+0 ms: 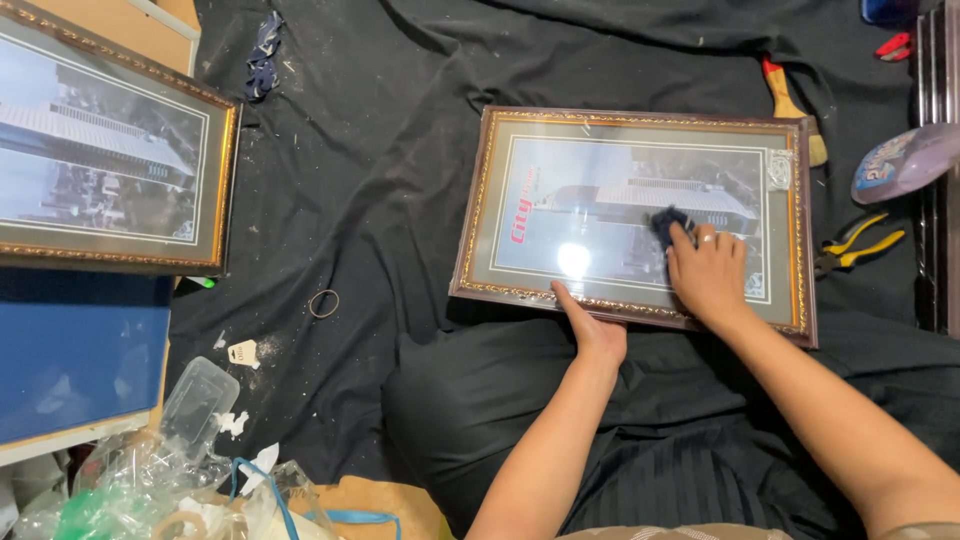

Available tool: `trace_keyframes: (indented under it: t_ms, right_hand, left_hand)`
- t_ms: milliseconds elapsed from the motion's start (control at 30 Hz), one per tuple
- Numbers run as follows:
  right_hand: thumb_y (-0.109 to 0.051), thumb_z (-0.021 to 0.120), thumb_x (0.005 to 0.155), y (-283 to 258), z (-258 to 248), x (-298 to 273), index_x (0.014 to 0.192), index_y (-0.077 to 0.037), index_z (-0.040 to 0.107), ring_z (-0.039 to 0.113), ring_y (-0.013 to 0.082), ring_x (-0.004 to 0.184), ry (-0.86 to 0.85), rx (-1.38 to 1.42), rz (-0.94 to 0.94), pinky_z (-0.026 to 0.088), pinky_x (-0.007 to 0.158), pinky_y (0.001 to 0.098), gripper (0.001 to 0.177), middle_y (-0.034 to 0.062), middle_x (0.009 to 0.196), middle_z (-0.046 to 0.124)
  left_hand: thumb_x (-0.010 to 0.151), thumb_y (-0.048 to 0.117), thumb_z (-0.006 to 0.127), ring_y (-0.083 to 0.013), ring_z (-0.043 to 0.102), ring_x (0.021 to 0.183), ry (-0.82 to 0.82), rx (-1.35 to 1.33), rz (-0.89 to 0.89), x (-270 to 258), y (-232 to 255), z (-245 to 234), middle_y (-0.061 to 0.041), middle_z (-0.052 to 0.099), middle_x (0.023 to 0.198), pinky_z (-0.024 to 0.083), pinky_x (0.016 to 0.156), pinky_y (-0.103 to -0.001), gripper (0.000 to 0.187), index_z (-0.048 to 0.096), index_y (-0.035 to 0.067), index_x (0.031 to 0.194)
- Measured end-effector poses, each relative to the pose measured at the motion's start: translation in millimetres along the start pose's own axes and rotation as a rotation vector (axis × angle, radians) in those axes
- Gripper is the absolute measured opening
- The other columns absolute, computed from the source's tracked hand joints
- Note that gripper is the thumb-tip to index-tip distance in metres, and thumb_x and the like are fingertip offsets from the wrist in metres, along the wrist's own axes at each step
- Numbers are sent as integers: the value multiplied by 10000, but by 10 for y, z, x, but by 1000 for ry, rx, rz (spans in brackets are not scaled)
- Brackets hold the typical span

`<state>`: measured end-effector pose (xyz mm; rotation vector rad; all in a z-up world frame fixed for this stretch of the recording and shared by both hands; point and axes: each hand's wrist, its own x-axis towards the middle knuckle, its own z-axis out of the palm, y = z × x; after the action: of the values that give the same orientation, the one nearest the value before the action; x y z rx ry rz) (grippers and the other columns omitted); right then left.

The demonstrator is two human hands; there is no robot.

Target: The person sits on the floor and wipes the glass and frame of a picture frame with a cloth, then flips it to clean the back. They place the frame aside and repeat the process on a second frame, finishing by dusting it with a brush.

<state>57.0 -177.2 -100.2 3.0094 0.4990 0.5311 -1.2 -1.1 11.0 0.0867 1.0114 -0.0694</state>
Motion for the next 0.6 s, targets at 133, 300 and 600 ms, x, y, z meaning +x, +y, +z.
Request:
trace_keyframes:
  t_ms: [133,300,600]
  right_hand:
    - [-290,712,957,163,328,426,1239,-181,752,602,318,827,31,-24,-7,382,794,432,305,109,991,615]
    - [-290,738,975,357,789,906,1224,-164,744,559,322,834,83,-74,23,355,757,422,279,113,1008,568]
    - [-319,671,1061,510,1257,1112,1357,-102,673,510,436,971,-35,65,152,315,821,519,367,203,1156,541]
  left_hand:
    - [862,895,581,-280,162,1574,-1,14,3,11,13,2,-73,118,1721,190,1307,-468,1131,139,215,1651]
    - [843,917,623,-293,164,1571,7,0,-3,189,-26,-162,-86,128,1717,191,1299,-481,1173,143,216,1652]
    - [845,910,631,-293,156,1573,8,-18,-8,156,-2,-100,-80,116,1719,187,1301,-482,1180,122,218,1655]
